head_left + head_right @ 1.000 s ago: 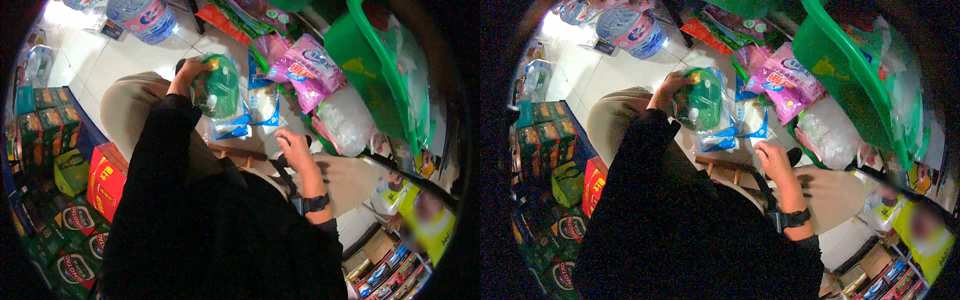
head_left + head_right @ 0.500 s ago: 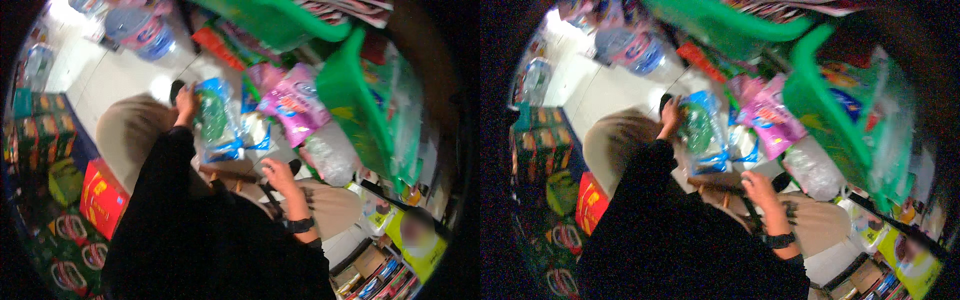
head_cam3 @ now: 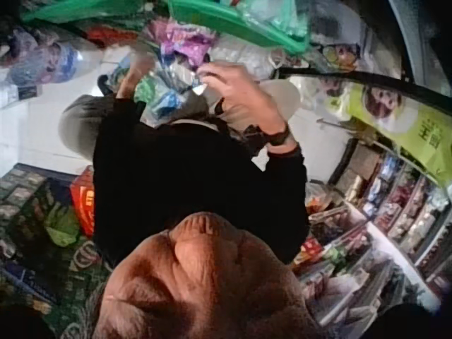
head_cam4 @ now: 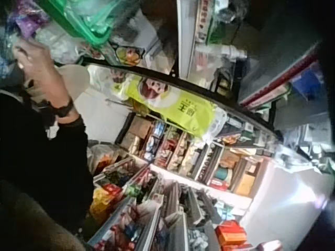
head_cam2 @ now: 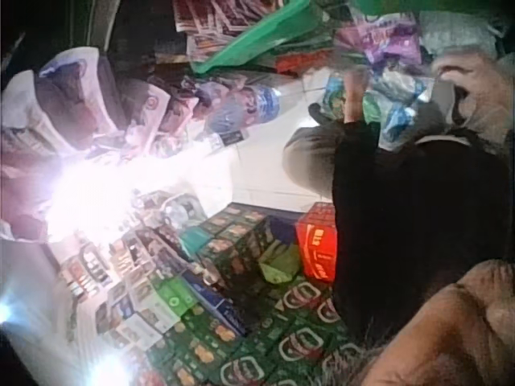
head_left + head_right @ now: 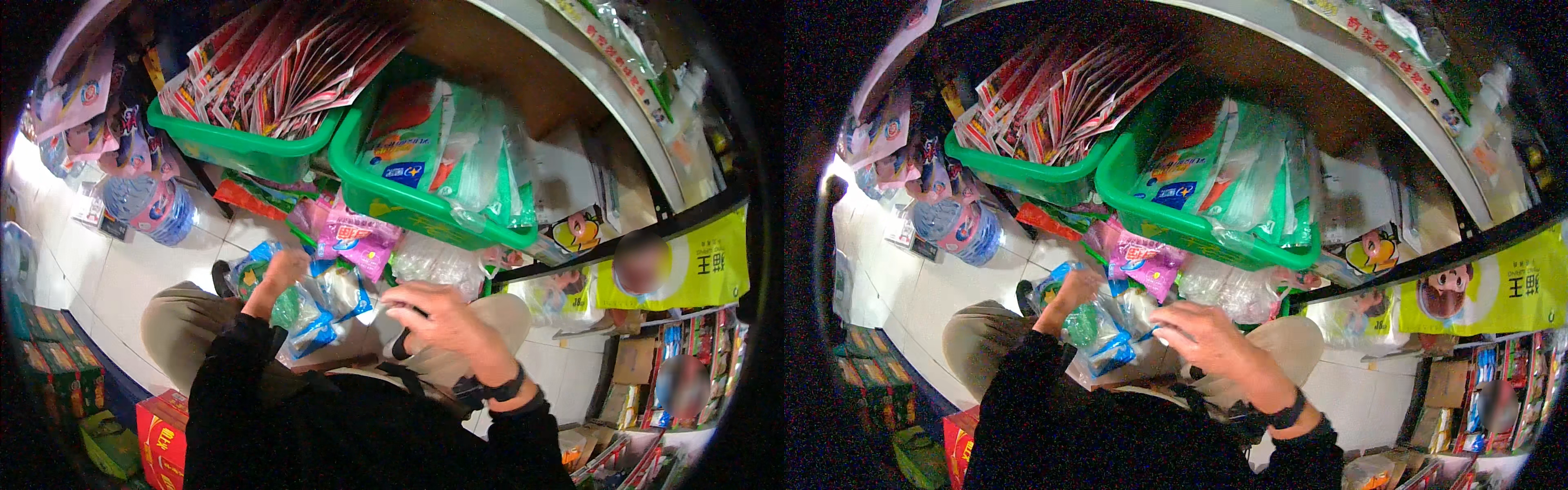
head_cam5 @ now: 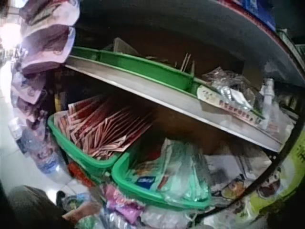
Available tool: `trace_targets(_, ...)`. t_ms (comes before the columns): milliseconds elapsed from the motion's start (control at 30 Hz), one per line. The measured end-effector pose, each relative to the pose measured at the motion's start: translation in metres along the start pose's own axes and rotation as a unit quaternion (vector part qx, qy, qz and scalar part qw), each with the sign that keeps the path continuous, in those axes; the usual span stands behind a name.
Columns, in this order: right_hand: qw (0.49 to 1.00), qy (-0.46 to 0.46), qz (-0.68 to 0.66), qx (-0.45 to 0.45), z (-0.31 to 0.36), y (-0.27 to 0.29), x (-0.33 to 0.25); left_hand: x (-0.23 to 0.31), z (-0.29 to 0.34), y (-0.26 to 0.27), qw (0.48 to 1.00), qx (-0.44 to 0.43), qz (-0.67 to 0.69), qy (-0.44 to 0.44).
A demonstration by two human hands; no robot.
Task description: The person sits on the floor and organizes various packaged goods on a low shelf. They pick up items such as plastic bags, gloves, and a green container, inspect them, and place them into green plastic bins or back onto the shelf.
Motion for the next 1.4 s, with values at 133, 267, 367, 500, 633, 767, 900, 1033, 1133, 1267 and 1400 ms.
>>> trace_targets(133,0.985,0.029,0.104,0.135,-0.019,0.074,-0.050,0.120,0.037,0.001,0.959,-0.278,-0.024,0.052)
trace_targets(267,0.980,-0.090,-0.048,0.172,-0.069,0.127,-0.037,0.203,0.062,0.008,0.939,-0.334,-0.082,0.016)
trace_targets(367,0.985,-0.113,0.068,0.110,-0.118,0.154,0.004,0.215,0.064,0.023,0.951,-0.307,-0.023,-0.011)
trace_targets(500,0.891,-0.152,0.422,0.067,-0.151,0.178,0.078,0.201,0.060,0.013,0.971,-0.227,0.066,-0.029)
trace_targets(633,0.878,-0.279,0.374,0.110,-0.171,0.171,0.097,0.203,0.068,0.009,0.972,-0.213,0.062,-0.079)
trace_targets(767,0.870,-0.383,0.290,0.114,-0.185,0.155,0.072,0.193,0.070,0.016,0.969,-0.177,-0.006,-0.175)
trace_targets(900,0.881,-0.387,0.221,0.157,-0.186,0.161,0.090,0.190,0.074,0.017,0.970,-0.164,-0.008,-0.177)
trace_targets(1033,0.893,-0.409,0.050,0.178,-0.190,0.155,0.071,0.185,0.077,0.020,0.968,-0.123,-0.033,-0.216)
trace_targets(1133,0.885,-0.382,-0.086,0.253,-0.188,0.145,0.064,0.189,0.080,0.021,0.971,-0.131,-0.042,-0.196)
trace_targets(1267,0.929,-0.336,-0.080,0.131,-0.190,0.143,0.074,0.188,0.077,0.016,0.961,-0.134,-0.055,-0.236)
trace_targets(1400,0.939,-0.319,-0.078,0.105,-0.192,0.121,0.038,0.183,0.075,0.015,0.962,-0.128,-0.076,-0.229)
Point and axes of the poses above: each hand's wrist, its own z-axis away from the middle knuckle, its own y-axis out of the back of the hand, x = y × z, the point moved 1 cm from there along -z, towards the middle knuckle, and after that the axes turned 5 degrees about x, right-handed, at the moved point
